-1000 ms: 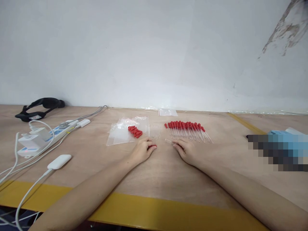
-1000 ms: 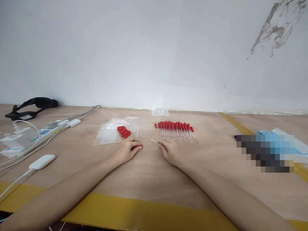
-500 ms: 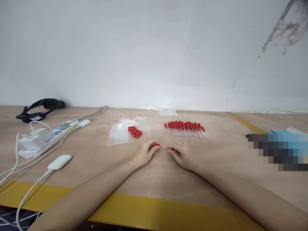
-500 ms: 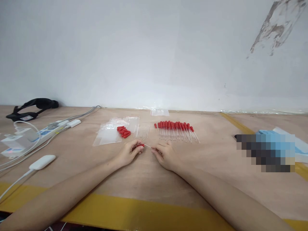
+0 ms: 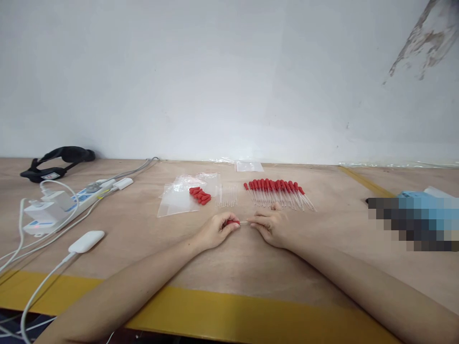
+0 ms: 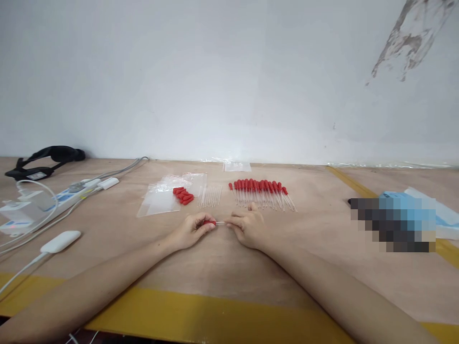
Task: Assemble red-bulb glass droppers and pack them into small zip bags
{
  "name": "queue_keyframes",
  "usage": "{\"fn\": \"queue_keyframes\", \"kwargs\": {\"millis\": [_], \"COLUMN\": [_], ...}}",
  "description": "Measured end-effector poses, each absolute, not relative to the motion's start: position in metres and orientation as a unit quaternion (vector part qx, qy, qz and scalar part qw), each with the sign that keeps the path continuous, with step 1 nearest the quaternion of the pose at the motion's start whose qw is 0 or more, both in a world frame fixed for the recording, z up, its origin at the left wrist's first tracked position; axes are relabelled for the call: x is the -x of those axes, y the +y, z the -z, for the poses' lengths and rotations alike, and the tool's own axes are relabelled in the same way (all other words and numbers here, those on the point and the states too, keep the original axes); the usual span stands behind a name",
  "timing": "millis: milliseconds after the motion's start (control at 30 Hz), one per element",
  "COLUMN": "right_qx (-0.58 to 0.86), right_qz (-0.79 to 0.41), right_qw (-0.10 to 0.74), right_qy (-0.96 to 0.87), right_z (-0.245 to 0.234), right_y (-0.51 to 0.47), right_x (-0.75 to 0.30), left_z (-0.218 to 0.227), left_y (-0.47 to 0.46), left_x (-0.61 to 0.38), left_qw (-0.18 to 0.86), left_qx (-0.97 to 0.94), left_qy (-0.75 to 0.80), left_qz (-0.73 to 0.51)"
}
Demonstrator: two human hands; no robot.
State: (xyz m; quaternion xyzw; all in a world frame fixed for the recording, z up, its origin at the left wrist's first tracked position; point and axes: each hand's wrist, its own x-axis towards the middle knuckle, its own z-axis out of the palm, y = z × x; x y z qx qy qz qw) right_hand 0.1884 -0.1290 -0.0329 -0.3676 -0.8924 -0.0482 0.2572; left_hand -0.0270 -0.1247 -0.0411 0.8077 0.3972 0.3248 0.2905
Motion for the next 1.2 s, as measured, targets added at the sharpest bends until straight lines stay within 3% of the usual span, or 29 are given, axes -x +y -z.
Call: {"fn": "queue_keyframes", "kwargs": {"millis": [233, 567, 700, 900, 1033, 1200], "right_qx": [0.399, 0.415, 0.423, 0.557, 0.641, 0.705], "right_qz": [-0.008, -0.046, -0.052, -0.143, -0.076, 0.012], "right_qw": [0.269, 0.209, 0.216, 0.297, 0.289, 0.191], "right_qy": [-0.877, -0.884, -0.879, -0.762, -0.707, -0.683], "right_z": [0.033, 0.030, 0.019, 0.001, 0.000, 0.008], "right_y": [-0.133, -0.130, -0.129, -0.103, -0.075, -0.047], "right_x": [-0.175, -0.173, -0.180, -0.199, -0.193, -0.164], "left_z": [0.039, 0.035, 0.027, 0.028, 0.032, 0.033], "left_y": [-0.128, -0.125, -0.115, -0.084, -0.076, -0.077], "left_x": [0.026, 0.024, 0.037, 0.077, 0.088, 0.087], "left_qw": [0.250, 0.200, 0.099, -0.104, -0.131, -0.157], "left_qx": [-0.820, -0.842, -0.864, -0.801, -0.779, -0.771], "left_qy": [0.395, 0.380, 0.365, 0.477, 0.522, 0.544], "left_qz": [-0.331, -0.326, -0.332, -0.347, -0.321, -0.293]}}
